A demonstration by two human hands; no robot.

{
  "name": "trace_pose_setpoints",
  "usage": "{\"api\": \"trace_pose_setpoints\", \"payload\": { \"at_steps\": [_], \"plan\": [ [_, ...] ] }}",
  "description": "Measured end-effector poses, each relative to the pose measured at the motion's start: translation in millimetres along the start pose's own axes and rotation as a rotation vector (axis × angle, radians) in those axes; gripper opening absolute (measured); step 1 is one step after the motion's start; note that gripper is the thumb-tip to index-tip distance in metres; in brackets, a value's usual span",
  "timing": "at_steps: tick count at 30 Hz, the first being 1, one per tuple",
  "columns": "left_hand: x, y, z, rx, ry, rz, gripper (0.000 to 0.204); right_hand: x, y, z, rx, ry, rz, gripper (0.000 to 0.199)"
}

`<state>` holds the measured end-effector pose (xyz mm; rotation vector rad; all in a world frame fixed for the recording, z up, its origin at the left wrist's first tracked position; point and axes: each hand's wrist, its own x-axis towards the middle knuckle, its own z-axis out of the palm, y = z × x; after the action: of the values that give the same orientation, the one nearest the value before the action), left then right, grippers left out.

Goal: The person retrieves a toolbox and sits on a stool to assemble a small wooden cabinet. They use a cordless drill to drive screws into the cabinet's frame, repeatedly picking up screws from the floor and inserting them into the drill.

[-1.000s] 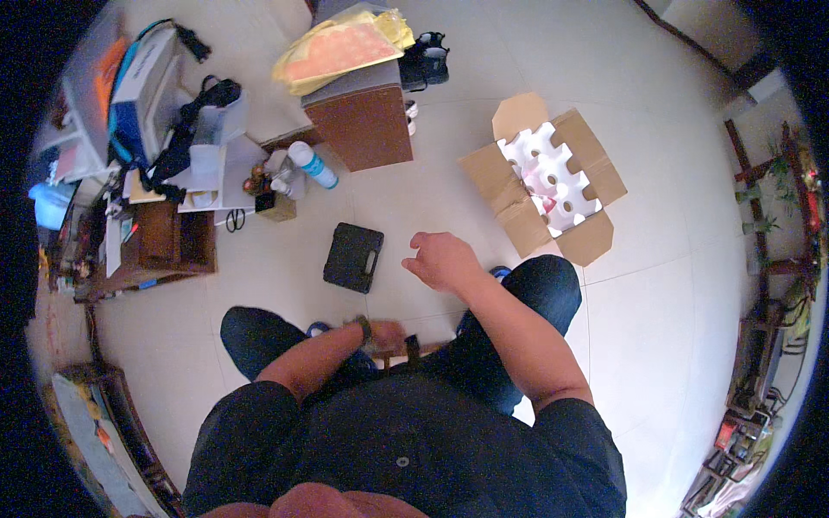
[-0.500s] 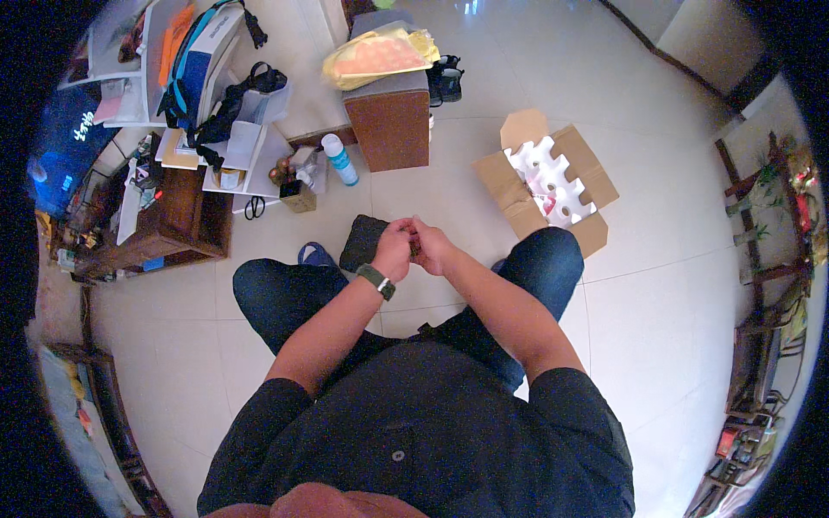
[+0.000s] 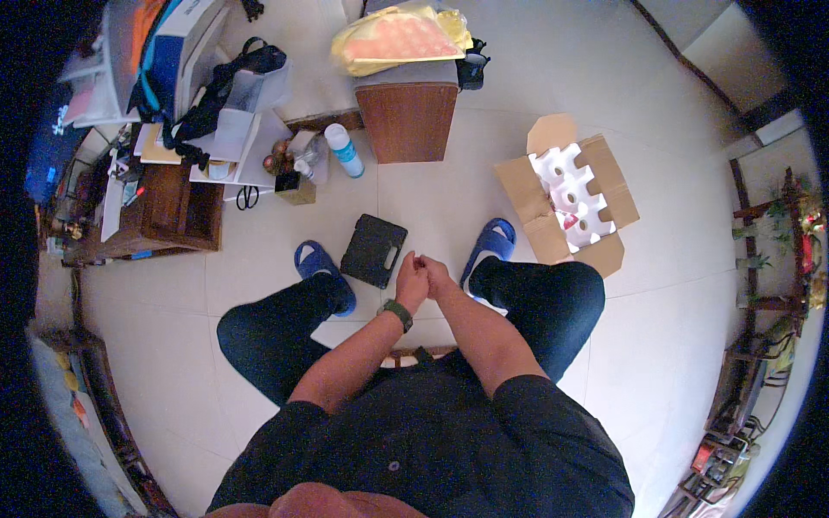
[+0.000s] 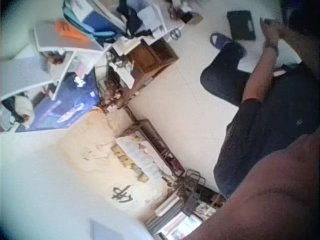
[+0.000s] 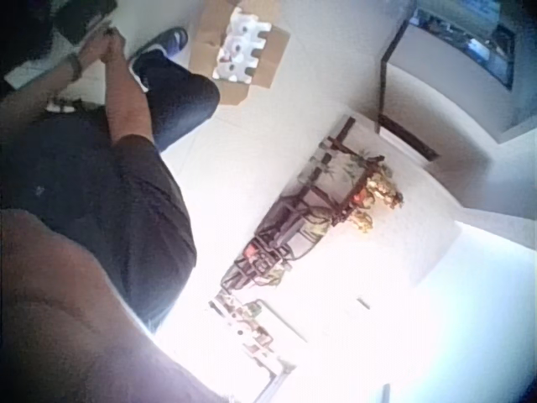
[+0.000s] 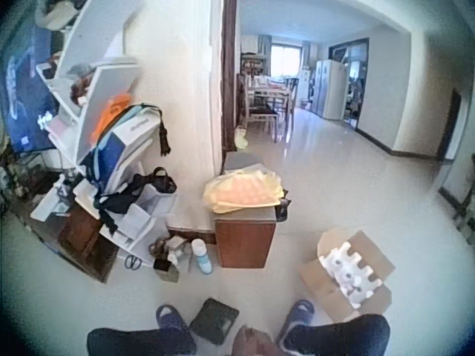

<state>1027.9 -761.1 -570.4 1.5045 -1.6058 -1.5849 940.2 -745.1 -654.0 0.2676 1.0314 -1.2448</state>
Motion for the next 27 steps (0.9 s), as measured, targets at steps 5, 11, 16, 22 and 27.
{"api": "trace_pose_setpoints", "payload": {
  "at_steps": [5, 11, 16, 22, 27],
  "plan": [
    [22.0, -49.2, -29.5, 0.293, 0.158, 0.049, 0.058, 26.0, 3.2, -11.4, -0.132, 0.276, -0.036, 0.017],
    [99.2, -42.5, -53.5, 0.195, 0.349, 0.095, 0.057, 81.3, -2.3, -73.0, -0.824, 0.482, -0.114, 0.017],
    [184.9, 134.5, -61.6, 0.201, 0.330, 0.560, 0.053, 117.4, 11.0, -131.6, -1.056, 0.797, -0.105, 0.032],
    [301.1, 238.3, -122.8, 0.300, 0.497, 0.549, 0.051, 93.4, -26.2, -77.8, -1.219, 0.743, -0.035, 0.045],
    [349.2, 261.1, -138.7, 0.016, 0.147, 0.386, 0.053, 104.6, -85.3, -42.7, -1.280, 0.730, -0.255, 0.066]
  ]
}}
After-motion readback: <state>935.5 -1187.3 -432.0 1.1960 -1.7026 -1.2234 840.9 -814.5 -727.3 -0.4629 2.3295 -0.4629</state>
